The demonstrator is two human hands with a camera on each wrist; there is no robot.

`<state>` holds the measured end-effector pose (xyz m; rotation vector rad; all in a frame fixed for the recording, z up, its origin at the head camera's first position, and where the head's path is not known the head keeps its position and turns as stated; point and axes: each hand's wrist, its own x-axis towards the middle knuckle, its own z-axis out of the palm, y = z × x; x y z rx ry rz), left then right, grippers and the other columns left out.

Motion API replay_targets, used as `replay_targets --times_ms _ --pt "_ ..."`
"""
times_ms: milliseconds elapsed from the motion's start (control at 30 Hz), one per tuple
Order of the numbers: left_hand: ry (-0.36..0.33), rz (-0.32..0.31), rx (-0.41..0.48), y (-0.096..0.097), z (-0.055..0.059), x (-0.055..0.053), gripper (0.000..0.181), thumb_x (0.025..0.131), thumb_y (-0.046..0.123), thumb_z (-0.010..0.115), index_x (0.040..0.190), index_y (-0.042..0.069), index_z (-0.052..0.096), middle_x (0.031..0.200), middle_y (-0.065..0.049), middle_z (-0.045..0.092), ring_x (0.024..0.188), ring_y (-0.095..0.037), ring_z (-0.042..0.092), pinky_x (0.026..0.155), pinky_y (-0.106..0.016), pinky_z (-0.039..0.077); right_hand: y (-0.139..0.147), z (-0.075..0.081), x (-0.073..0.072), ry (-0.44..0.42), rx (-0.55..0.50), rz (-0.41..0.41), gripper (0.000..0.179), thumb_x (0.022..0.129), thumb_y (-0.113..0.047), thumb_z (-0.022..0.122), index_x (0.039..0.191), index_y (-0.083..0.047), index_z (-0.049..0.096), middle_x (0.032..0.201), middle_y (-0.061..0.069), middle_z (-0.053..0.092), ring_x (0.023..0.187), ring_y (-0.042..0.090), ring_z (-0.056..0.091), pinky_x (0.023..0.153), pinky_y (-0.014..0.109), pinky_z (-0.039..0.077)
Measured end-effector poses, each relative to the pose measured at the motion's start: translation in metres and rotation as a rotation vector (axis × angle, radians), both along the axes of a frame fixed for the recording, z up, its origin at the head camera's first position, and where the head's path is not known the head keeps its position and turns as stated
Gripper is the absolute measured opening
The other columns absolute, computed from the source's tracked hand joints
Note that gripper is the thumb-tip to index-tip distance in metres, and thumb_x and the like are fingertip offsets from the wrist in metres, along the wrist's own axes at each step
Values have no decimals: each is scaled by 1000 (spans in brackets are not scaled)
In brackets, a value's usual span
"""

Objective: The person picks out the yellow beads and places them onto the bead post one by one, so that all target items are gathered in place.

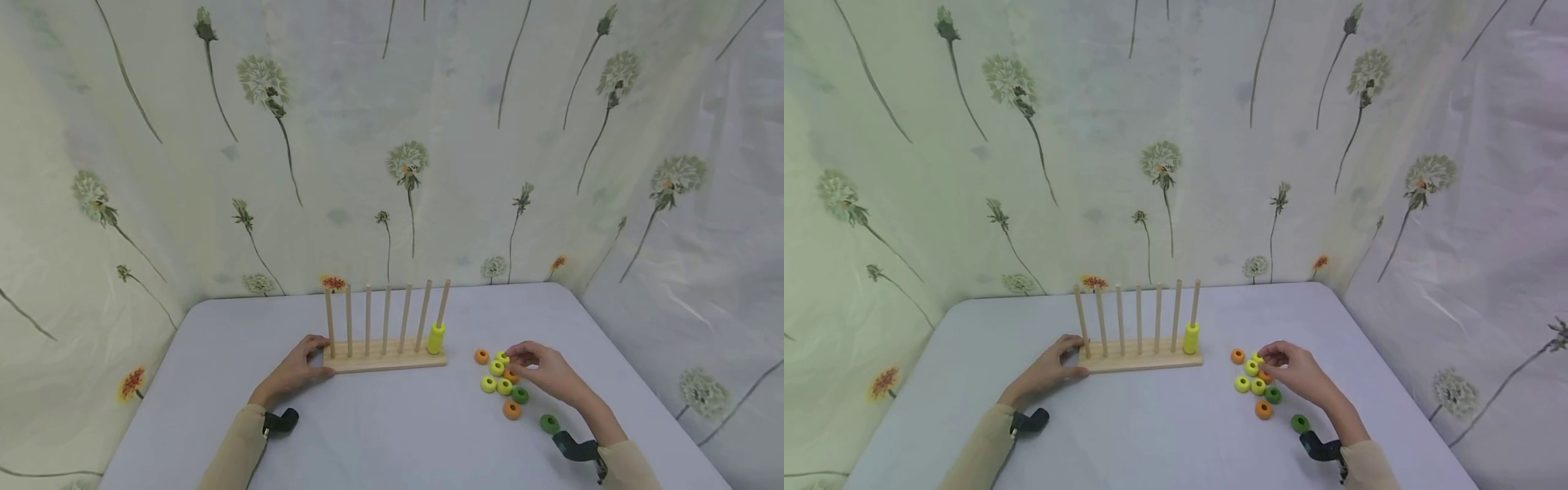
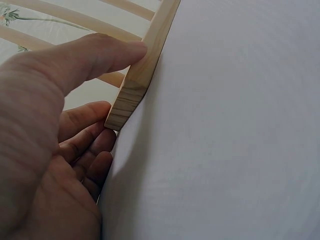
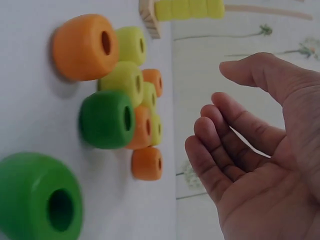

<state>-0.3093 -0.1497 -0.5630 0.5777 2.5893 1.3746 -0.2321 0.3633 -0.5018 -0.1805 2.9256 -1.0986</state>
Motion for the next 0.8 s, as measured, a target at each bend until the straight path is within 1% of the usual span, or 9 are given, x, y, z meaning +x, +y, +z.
replay_targets --times_ms 133,233,333,500,633,667,767,800 --pt "-10 7 4 0 -1 -1 67 77 32 81 135 12 53 139 -7 45 135 -32 39 113 -54 30 4 -7 3 -36 -4 -1 36 88 -29 71 114 -6 62 100 2 66 89 13 60 70 21 51" --pt "-11 5 12 0 -1 -1 68 77 32 81 135 10 53 139 -9 46 134 -34 40 112 -55 30 5 -10 6 -59 -11 2 35 87 -28 71 113 -5 63 99 3 67 87 13 60 68 21 51" --pt "-4 4 12 0 -1 0 68 77 32 81 135 9 53 138 -10 46 133 -34 40 112 -56 31 5 -14 8 -94 -20 -7 33 87 -26 72 111 -6 63 98 2 66 85 12 59 68 21 51" --pt "20 1 -4 0 -1 1 67 77 30 81 134 8 53 138 -11 46 132 -34 41 110 -55 33 4 -20 9 -151 -26 -22 35 85 -29 73 111 -8 65 101 2 67 85 10 59 69 21 52" --pt "16 -4 -1 0 -1 1 67 78 30 81 134 8 53 138 -11 46 133 -36 40 111 -56 32 3 -22 9 -156 -20 -34 35 84 -30 74 111 -8 65 102 2 67 87 11 60 70 21 53" --pt "6 -3 6 0 -1 1 66 78 30 81 134 9 53 139 -10 46 134 -35 40 111 -55 31 3 -23 9 -159 -22 -42 35 84 -29 74 110 -9 66 102 2 67 87 12 60 71 21 53" --pt "3 -9 13 0 -1 1 66 78 31 81 134 9 53 139 -10 45 135 -35 39 112 -56 31 4 -23 9 -152 -21 -26 35 85 -29 73 112 -8 65 103 2 67 89 13 60 72 22 53" --pt "2 -10 15 0 -1 1 66 78 31 81 134 9 53 139 -10 45 135 -35 39 112 -56 30 4 -23 9 -158 -28 -32 35 85 -28 73 112 -9 65 103 1 67 90 13 60 72 22 53"
